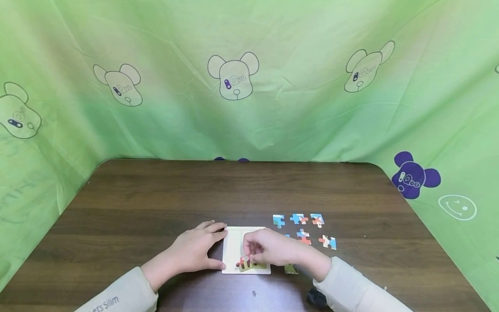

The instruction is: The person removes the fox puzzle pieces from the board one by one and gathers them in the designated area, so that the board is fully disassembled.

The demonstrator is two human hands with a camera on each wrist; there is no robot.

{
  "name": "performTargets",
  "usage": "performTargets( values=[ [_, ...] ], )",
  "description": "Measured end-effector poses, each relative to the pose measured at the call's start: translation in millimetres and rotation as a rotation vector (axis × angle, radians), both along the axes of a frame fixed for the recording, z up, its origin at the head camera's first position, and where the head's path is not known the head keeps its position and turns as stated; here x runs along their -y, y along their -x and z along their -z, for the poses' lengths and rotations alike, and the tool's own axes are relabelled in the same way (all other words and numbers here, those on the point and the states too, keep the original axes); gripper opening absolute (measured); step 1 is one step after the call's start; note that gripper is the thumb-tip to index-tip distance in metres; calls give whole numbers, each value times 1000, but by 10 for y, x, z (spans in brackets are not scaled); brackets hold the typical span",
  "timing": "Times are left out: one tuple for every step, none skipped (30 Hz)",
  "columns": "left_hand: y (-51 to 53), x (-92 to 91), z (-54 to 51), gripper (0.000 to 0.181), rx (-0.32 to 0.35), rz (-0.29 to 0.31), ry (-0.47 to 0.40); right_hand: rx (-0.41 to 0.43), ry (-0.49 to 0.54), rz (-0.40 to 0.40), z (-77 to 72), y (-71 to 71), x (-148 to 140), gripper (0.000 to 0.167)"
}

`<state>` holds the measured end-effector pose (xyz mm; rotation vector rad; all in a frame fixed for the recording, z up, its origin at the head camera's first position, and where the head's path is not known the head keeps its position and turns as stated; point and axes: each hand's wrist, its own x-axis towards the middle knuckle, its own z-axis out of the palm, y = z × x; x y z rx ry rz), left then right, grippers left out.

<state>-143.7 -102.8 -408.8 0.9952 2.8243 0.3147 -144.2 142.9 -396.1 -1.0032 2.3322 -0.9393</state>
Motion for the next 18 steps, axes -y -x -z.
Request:
performTargets(
  values=[
    [1, 0, 0, 76, -1, 1, 2, 4, 1, -1, 1, 0, 0, 16],
    [1, 1, 0, 77, -1, 1, 3, 6, 1, -1, 1, 0, -1, 16],
    [1, 2, 1, 77, -1, 1, 4, 9, 1, -1, 1, -1, -1, 16],
    [-1, 0, 3, 77, 0, 2, 4, 13, 1, -1, 0, -5, -5, 16],
    [-3, -1, 4, 77, 2, 2, 3, 18, 2, 1, -1, -8, -9, 16],
    [-5, -1, 5, 77, 2, 3, 3, 21, 3, 1, -2, -11, -13, 16],
    [-6, 0, 6, 77, 2, 2, 3, 26, 7, 1, -3, -13, -17, 16],
    [-8, 0, 7, 77, 2, 3, 2, 29, 12, 0, -3, -14, -22, 16],
    [-9, 1, 8, 77, 1, 3, 2, 30, 18, -1, -3, -15, -26, 15],
    [-9, 0, 8, 77, 0, 3, 1, 30, 25, -2, -3, -14, -30, 15],
    [-9, 0, 9, 77, -1, 3, 0, 28, 30, -3, -3, -13, -35, 15],
    [-9, 0, 8, 77, -2, 3, -1, 25, 36, -5, -3, -12, -39, 15],
    [-9, -1, 8, 77, -4, 3, -1, 25, 42, -7, -4, -10, -44, 14],
    [-8, 0, 7, 77, -3, 1, -2, 21, 46, -8, -7, -9, -48, 14],
    [-7, 0, 6, 77, -3, 1, -2, 17, 47, -8, -11, -9, -54, 14],
    [-5, 0, 6, 77, -3, 1, -3, 16, 48, -8, -18, -9, -59, 14],
    [-4, 1, 6, 77, -3, 0, -2, 13, 47, -7, -25, -9, -65, 14],
    [-2, 3, 5, 77, -2, -1, -1, 11, 45, -5, -34, -12, -71, 14]
  ],
)
